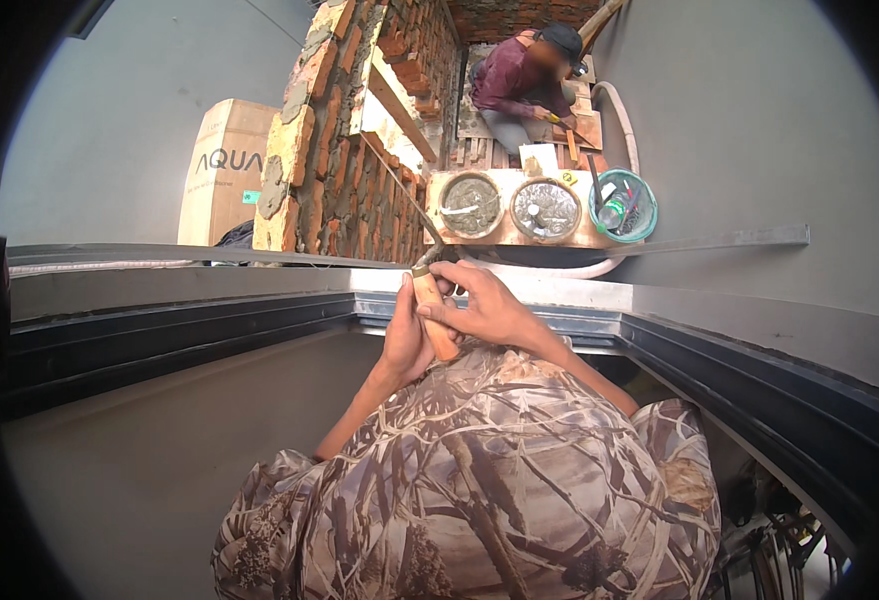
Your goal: The person applies mortar with a trowel and places bricks onto a wall being constructed in a narrow space.
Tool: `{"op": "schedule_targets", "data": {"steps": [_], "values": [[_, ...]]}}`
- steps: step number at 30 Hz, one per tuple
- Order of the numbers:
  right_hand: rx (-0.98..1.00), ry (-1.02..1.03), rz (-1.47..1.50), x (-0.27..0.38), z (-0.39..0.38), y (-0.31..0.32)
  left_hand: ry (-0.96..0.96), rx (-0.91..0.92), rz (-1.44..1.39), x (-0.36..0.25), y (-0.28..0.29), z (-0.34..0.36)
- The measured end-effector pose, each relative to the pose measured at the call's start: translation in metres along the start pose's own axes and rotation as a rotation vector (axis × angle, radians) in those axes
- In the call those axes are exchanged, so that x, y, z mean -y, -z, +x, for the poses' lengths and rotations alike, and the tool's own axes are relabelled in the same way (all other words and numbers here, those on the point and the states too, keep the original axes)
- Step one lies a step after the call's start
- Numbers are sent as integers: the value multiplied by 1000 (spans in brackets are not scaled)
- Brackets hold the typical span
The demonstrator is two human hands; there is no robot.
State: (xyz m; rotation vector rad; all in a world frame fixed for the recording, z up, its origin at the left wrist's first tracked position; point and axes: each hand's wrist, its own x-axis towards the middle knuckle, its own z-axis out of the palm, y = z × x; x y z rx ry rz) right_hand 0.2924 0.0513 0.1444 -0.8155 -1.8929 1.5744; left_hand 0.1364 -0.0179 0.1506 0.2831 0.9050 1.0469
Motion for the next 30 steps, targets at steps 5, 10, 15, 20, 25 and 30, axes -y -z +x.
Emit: {"op": "schedule_targets", "data": {"steps": [5, 10, 15, 20, 25, 30], "values": [[17, -2, -62, 5, 1, 1, 10, 38, -47, 2, 4, 1], [-39, -17, 99, -9, 1, -10, -44, 48, -53, 4, 10, 0], [-24, -86, 257, -12, -3, -4, -101, -72, 50, 0, -1, -2], [-81, -22, 201, -10, -19, 19, -155, -36, 66, 18, -14, 11], [-179, -9, 155, -19, -17, 23, -160, 160, 218, 8, -29, 12], [-419, 50, 75, -33, -32, 37, -104, 328, 399, 4, -51, 27]]}}
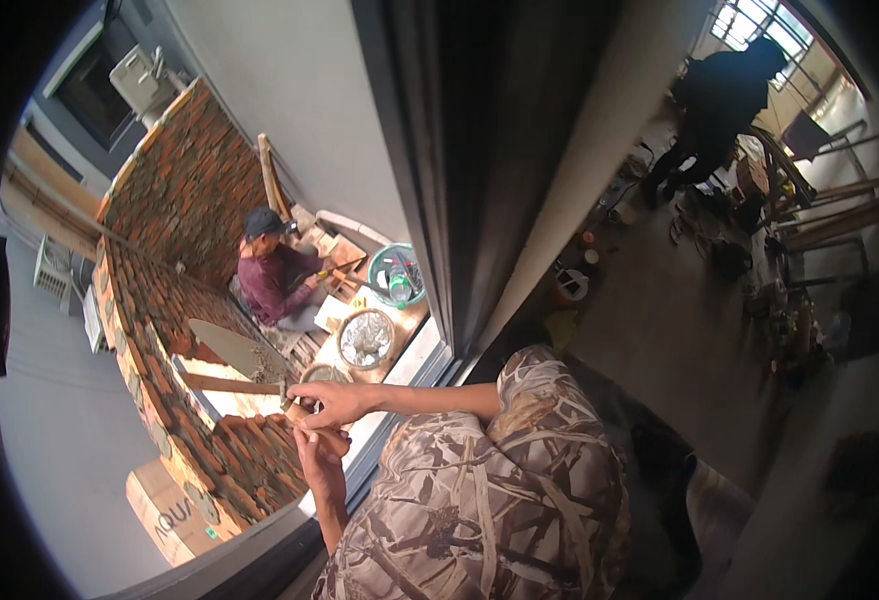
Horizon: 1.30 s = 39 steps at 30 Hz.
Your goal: The person applies mortar with a trowel and places bricks onto a wall being constructed in a narrow space.
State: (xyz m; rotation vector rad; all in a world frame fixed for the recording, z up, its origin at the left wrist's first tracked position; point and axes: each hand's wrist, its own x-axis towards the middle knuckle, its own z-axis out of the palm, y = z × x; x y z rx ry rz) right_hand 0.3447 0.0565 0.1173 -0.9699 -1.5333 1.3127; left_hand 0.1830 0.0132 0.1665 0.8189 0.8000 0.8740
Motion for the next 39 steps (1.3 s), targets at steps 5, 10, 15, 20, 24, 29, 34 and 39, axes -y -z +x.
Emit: {"op": "schedule_targets", "data": {"steps": [5, 10, 15, 20, 24, 29, 34, 39], "values": [[-10, -151, 257, 43, -12, 33, 63, 103, 234, 4, -11, 5], [-22, -99, 466, 29, -7, 35, 63, 123, 412, 21, 8, 6], [88, -110, 516, 63, -8, 39, 38, 124, 370, 5, 0, -5], [136, -158, 484, 75, -1, 30, 42, 102, 337, 4, 9, -15], [120, -193, 451, 79, -2, 27, 52, 120, 342, 0, 5, -22], [107, -240, 458, 88, -7, 29, 55, 163, 320, -5, -2, -27], [117, -219, 475, 85, -12, 31, 58, 183, 295, -3, -5, -30], [130, -196, 473, 88, -14, 28, 59, 173, 313, -6, -8, -37]]}}
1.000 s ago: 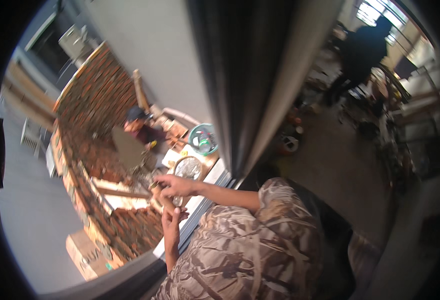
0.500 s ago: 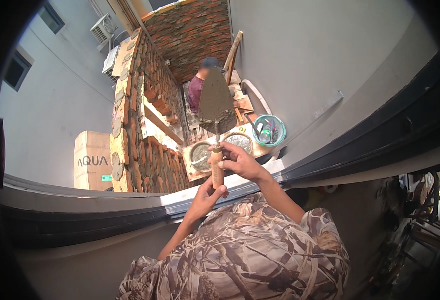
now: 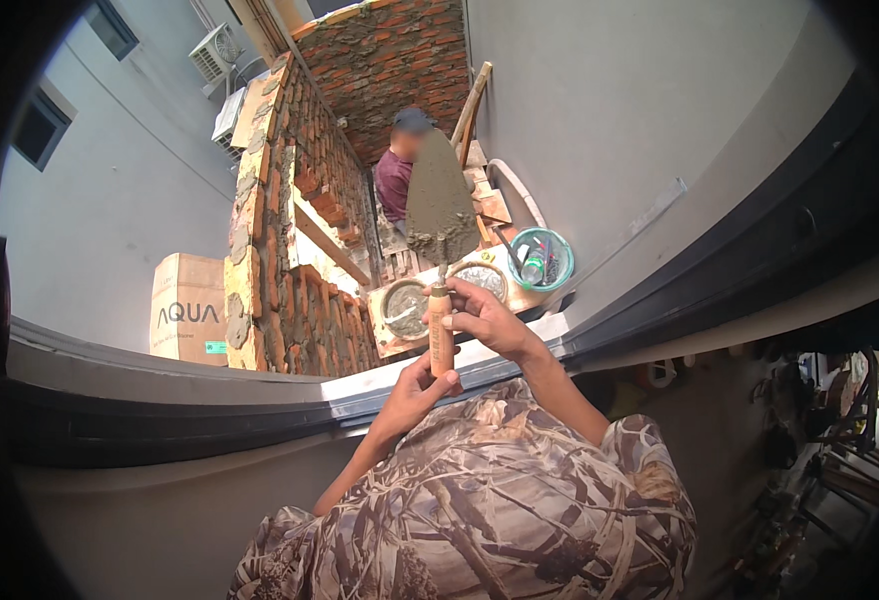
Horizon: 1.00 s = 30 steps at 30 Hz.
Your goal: The person applies mortar with a trowel and places bricks onto a wall being constructed in a narrow space.
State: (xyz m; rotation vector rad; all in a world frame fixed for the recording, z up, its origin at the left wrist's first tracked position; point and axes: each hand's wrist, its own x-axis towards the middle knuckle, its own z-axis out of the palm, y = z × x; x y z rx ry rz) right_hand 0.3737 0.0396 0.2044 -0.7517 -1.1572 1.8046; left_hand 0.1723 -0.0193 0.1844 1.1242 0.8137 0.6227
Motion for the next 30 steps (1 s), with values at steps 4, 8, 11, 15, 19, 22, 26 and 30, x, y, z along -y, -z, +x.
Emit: {"op": "schedule_targets", "data": {"steps": [4, 8, 11, 15, 19, 22, 26, 30], "values": [[-10, -23, 20, -1, -2, 1, 28, 40, -24, -14, -5, -6], [17, -53, 99, -10, -1, 7, 31, 88, -46, -18, -3, -9], [9, -33, 124, -10, 0, 5, 24, 94, -47, -16, -2, -9], [26, -33, 195, -8, -1, 8, 7, 138, -63, -10, -1, -6], [182, -75, 337, -10, 4, 23, 98, 275, -289, 1, 5, 7], [271, -104, 331, -9, 12, 26, 128, 315, -384, -2, -8, 16], [352, -155, 330, -9, 19, 26, 135, 342, -399, -1, -13, 19], [346, -269, 440, -30, 27, 23, 123, 393, -593, 0, -13, 16]]}}
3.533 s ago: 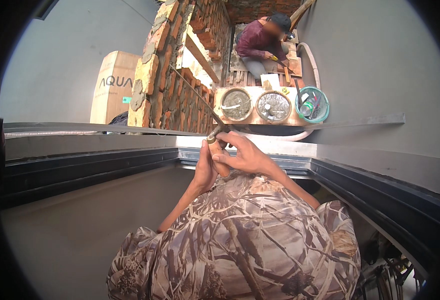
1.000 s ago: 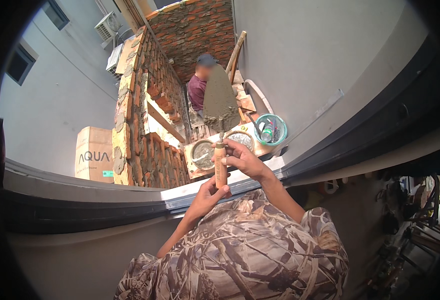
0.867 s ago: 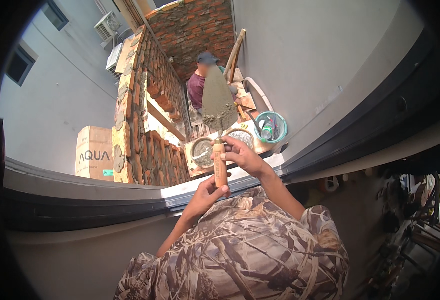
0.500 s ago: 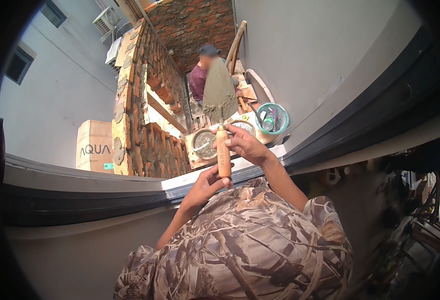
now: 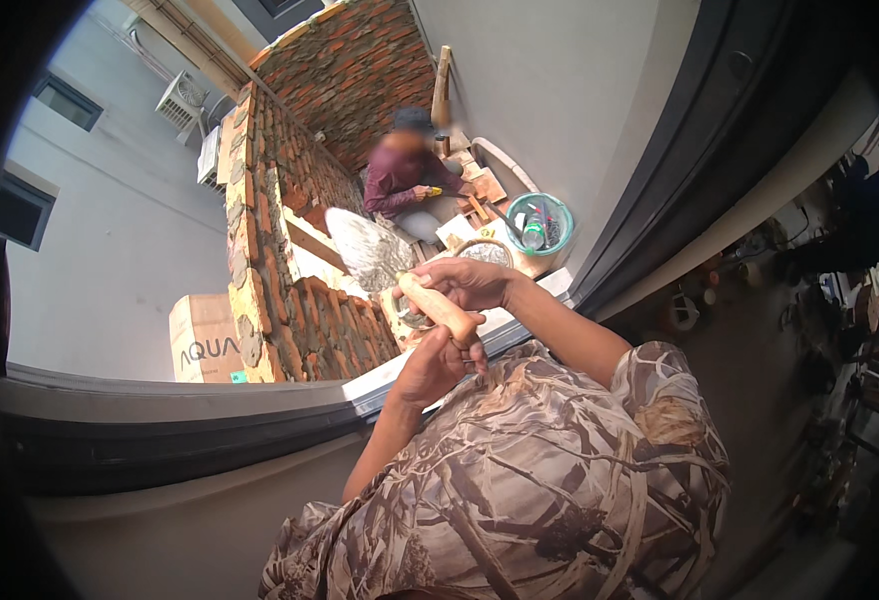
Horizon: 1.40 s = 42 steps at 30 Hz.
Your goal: The person applies mortar with a trowel and places bricks onto a wall being constructed in a narrow space.
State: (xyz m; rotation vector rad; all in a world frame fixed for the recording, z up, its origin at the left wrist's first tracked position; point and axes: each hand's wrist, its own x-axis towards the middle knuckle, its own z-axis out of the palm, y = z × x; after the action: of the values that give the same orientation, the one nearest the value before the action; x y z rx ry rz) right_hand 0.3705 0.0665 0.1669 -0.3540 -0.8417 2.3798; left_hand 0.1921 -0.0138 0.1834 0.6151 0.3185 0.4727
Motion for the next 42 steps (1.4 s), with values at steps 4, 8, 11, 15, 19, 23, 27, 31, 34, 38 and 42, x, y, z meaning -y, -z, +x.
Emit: {"op": "schedule_targets", "data": {"steps": [4, 8, 11, 15, 19, 23, 27, 31, 34, 38, 42], "values": [[-122, -48, 295, -31, 21, 5, -66, 15, -370, -12, 1, -7], [-204, -82, 374, -43, 20, -13, -87, 16, -492, -14, 10, -16], [-279, -87, 393, -39, 21, -28, -118, 42, -551, -13, 11, -19], [-306, -49, 344, -36, 14, -42, -148, 105, -600, -14, 14, -20], [-320, 142, 238, -37, 15, -25, -83, 28, -461, -16, 6, -21], [-297, 392, 75, -22, 6, -38, -38, -59, -308, -6, 8, -22], [-188, 472, 192, -23, 1, -44, -10, -90, -250, 9, 27, -16], [-276, 412, 396, -42, 8, -13, 37, -135, -118, 19, 41, -5], [-437, 310, 382, -41, 13, -9, 80, -254, 26, 23, 42, -1], [-472, 276, 141, -16, 16, -19, 106, -378, 438, 17, 58, -8], [-496, 476, -197, 26, 18, -36, 121, -571, 657, 30, 72, -33]]}}
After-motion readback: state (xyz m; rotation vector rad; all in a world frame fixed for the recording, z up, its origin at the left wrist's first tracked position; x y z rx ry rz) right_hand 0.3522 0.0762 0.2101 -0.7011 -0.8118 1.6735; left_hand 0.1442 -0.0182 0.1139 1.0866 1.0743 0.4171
